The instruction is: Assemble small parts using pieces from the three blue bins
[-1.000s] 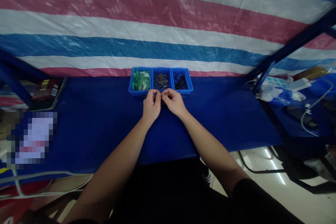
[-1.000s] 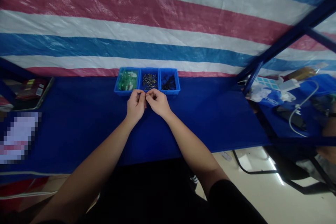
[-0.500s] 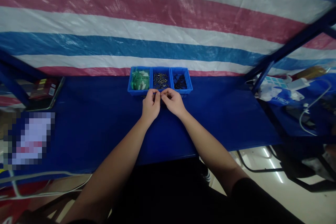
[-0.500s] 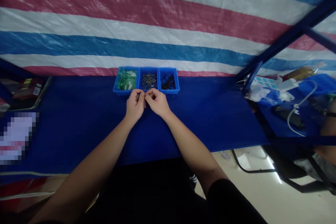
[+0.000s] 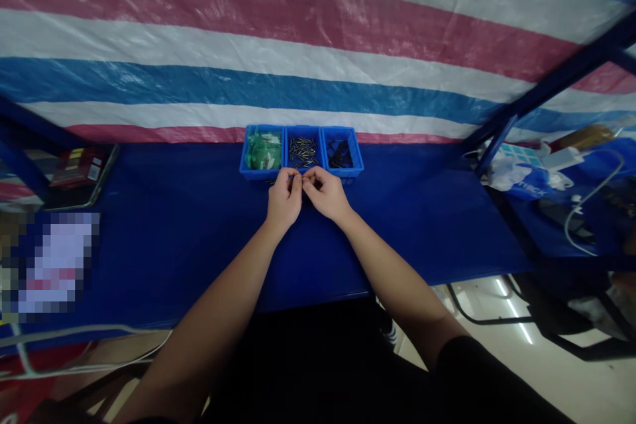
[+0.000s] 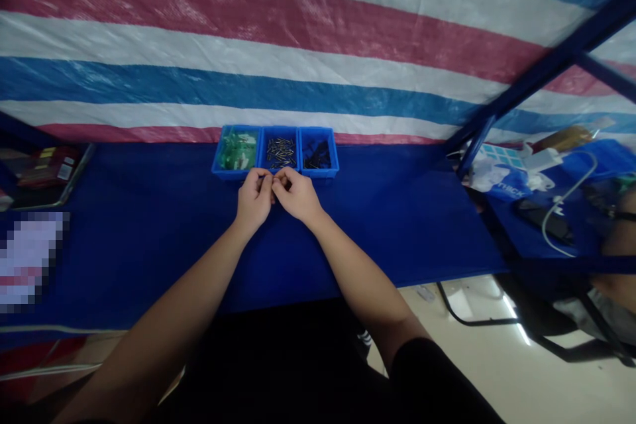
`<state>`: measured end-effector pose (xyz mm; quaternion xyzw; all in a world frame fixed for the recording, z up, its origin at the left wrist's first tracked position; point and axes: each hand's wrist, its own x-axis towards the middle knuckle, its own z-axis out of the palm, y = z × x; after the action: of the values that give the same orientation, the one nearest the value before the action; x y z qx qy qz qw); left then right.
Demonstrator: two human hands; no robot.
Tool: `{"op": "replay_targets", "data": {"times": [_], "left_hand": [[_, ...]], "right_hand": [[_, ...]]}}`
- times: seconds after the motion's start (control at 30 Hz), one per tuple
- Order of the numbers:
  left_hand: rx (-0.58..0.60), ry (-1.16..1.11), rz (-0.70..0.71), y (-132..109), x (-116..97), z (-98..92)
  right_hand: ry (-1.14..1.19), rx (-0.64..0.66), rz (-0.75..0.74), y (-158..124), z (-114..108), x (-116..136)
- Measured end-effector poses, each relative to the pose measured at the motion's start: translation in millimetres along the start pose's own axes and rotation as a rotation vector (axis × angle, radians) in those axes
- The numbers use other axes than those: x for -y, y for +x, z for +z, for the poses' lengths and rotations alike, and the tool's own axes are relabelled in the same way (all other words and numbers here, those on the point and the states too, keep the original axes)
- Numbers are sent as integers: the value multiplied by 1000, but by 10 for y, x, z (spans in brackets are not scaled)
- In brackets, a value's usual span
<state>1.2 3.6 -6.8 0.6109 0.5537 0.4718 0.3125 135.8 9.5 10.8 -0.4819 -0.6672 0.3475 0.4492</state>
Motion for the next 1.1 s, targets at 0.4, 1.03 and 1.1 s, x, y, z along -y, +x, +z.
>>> {"op": "replay_targets", "data": {"times": [0.4, 1.03, 1.1], "left_hand": [[18, -6, -14, 2, 4, -1], [35, -3, -27, 3, 0, -3], [41, -3, -25, 3, -1, -5]], "right_hand": [[-35, 18, 5, 3, -8, -13], [-61, 28, 4, 0, -21, 11], [-66, 30, 9, 0, -21, 13]]}}
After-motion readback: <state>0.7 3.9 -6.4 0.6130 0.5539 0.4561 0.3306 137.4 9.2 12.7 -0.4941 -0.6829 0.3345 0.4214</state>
